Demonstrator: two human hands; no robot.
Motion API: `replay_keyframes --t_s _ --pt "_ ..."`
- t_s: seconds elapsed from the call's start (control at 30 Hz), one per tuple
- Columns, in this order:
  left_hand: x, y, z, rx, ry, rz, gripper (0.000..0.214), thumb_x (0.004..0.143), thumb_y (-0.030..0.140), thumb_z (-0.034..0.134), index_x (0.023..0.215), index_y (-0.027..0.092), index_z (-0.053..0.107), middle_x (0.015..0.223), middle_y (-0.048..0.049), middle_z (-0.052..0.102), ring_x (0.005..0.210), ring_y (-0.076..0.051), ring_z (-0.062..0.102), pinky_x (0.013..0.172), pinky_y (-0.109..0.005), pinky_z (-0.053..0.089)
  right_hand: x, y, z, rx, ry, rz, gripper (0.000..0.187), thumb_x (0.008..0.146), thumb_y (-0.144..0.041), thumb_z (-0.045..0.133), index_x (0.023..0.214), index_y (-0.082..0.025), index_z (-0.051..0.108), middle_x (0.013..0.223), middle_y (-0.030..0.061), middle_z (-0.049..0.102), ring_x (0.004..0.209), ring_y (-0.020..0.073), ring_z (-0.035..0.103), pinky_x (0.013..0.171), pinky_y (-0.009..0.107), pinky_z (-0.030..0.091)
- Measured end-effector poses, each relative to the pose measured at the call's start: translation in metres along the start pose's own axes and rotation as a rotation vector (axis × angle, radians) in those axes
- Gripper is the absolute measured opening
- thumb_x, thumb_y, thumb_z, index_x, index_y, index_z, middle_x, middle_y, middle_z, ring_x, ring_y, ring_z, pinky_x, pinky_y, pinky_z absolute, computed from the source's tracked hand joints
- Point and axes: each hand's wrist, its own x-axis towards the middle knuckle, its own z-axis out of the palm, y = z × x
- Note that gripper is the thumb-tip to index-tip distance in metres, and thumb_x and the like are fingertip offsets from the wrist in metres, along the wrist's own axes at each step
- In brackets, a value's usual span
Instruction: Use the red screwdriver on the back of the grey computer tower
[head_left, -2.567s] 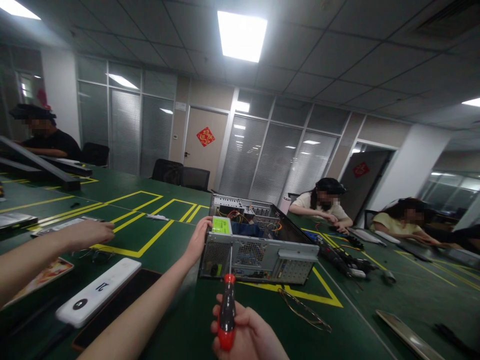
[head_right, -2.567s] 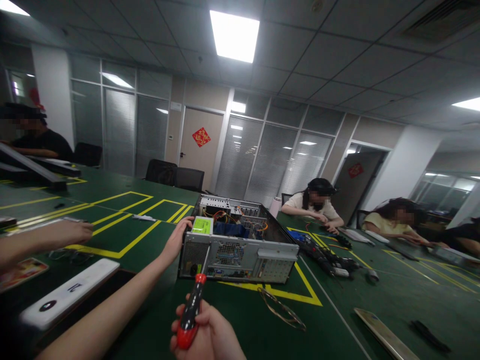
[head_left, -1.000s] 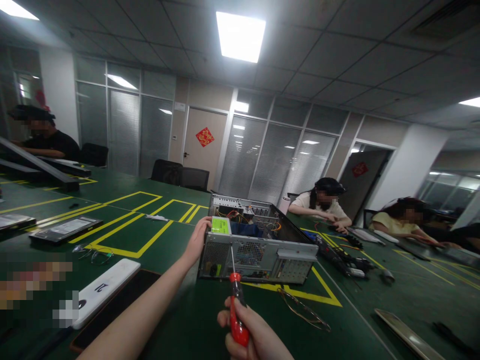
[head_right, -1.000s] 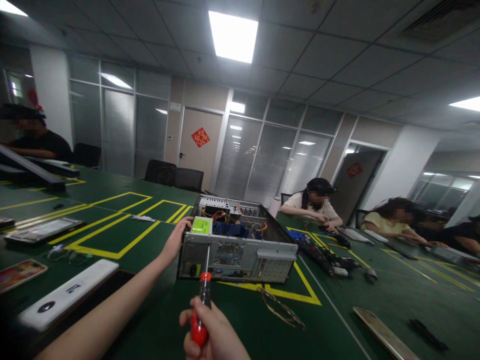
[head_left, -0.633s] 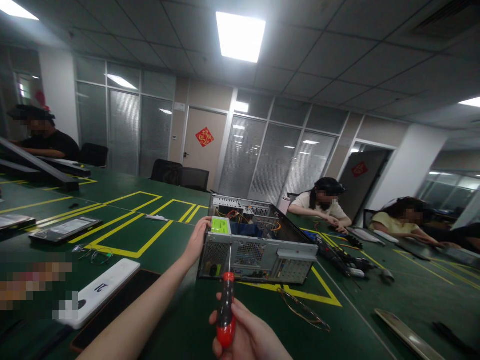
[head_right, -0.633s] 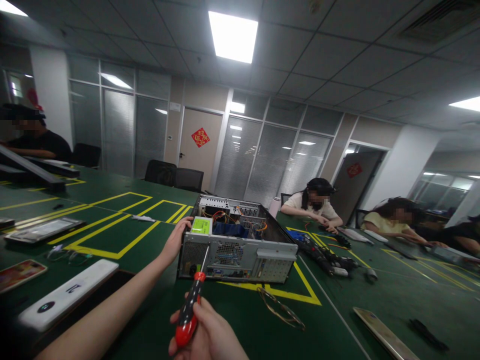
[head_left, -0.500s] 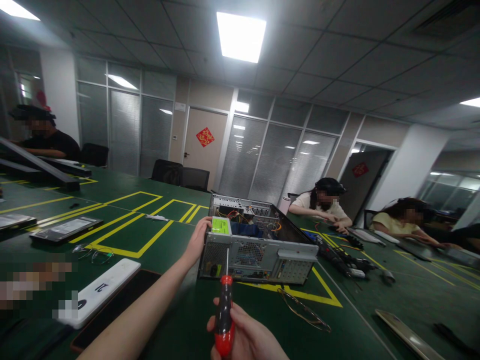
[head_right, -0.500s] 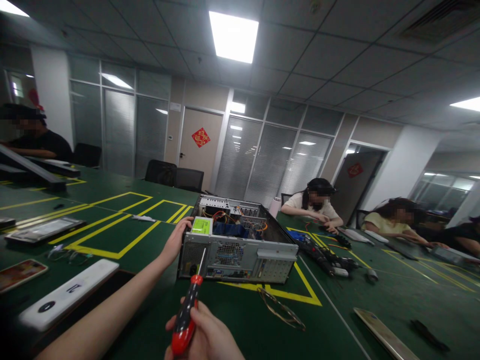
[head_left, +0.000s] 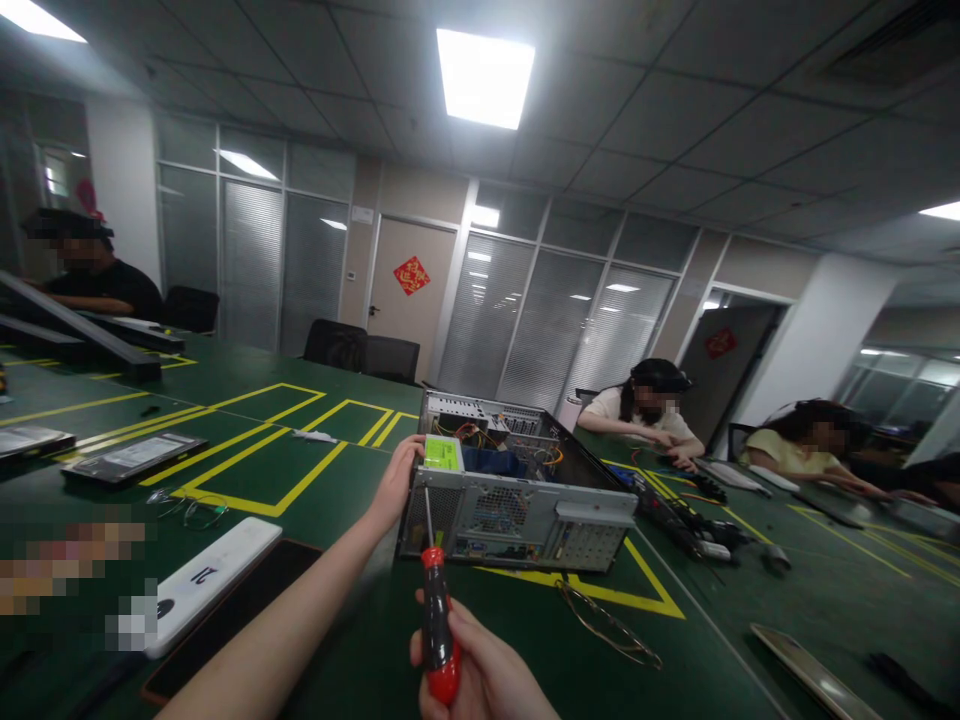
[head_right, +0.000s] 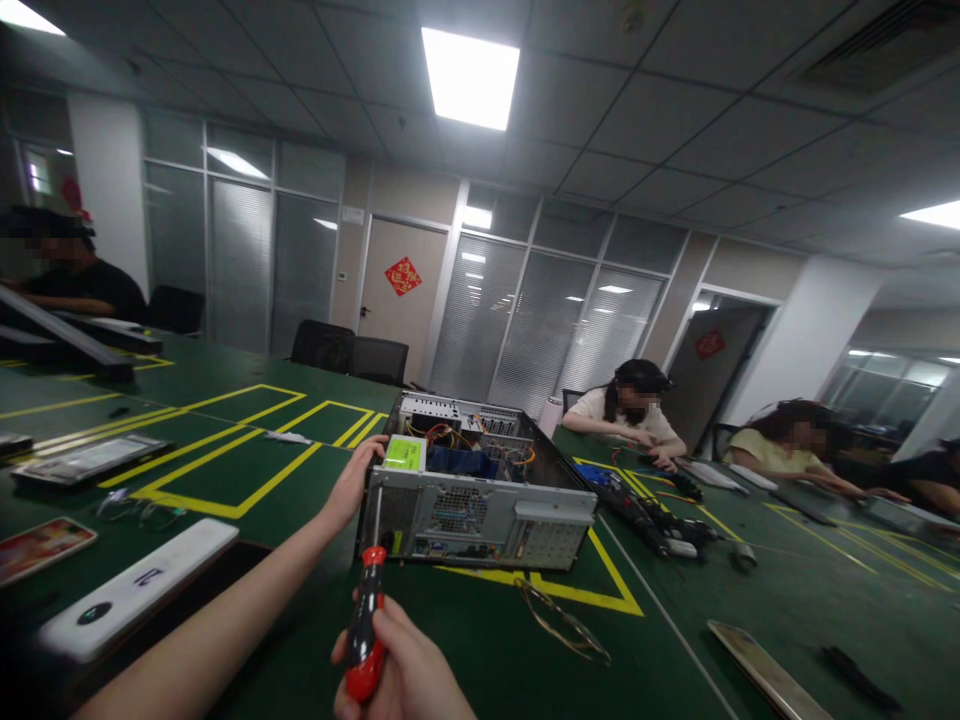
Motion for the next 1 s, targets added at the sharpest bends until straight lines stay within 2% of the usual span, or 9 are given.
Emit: replay_keyframes --t_s 0.2,0.4,0.63,1.0 --pt "-0.0007 0.0022 -0.0008 0.004 -0.005 -0.008 0.03 0.092 0.039 0.034 0.081 0.02 0.054 0.121 -0.0066 0.056 0.121 -0.02 0.049 0.109 -0.035 0.035 0.0013 0.0036 -0.0031 -0.005 -0.028 -0.003 0.064 0.057 -0.057 0.077 0.101 -0.024 0.045 0.074 -0.0034 0.065 0.043 0.0089 0.052 0.047 0.023 0.02" --pt "-0.0018 0.0066 -0.001 -0.01 -0.011 -0.03 0.028 0.092 0.037 0.034 0.08 0.02 0.054 0.122 -0.0067 0.056 0.121 -0.021 0.049 0.109 -0.036 0.035 0.0007 0.0024 -0.0005 -0.006 -0.006 0.024 0.069 0.052 -0.059 0.079 0.1 -0.023 0.046 0.074 -0.0028 0.065 0.045 0.0097 0.053 0.048 0.023 0.022" --pt "-0.0012 0.0065 0.0002 -0.008 -0.003 -0.024 0.029 0.091 0.04 0.034 0.08 0.02 0.053 0.121 -0.0077 0.056 0.122 -0.02 0.049 0.111 -0.035 0.032 0.0032 0.004 -0.005 0.006 -0.031 0.015 0.063 0.056 -0.058 0.077 0.099 -0.024 0.046 0.073 -0.0038 0.065 0.044 0.0093 0.052 0.048 0.023 0.021" --pt "-0.0015 0.0068 -0.0004 0.018 0.008 -0.01 0.031 0.091 0.042 0.035 0.079 0.021 0.054 0.12 -0.007 0.058 0.12 -0.02 0.051 0.11 -0.035 0.035 0.0011 0.003 -0.0023 -0.005 -0.026 0.004 0.064 0.057 -0.055 0.077 0.103 -0.023 0.045 0.073 -0.0033 0.065 0.044 0.0096 0.052 0.048 0.024 0.022"
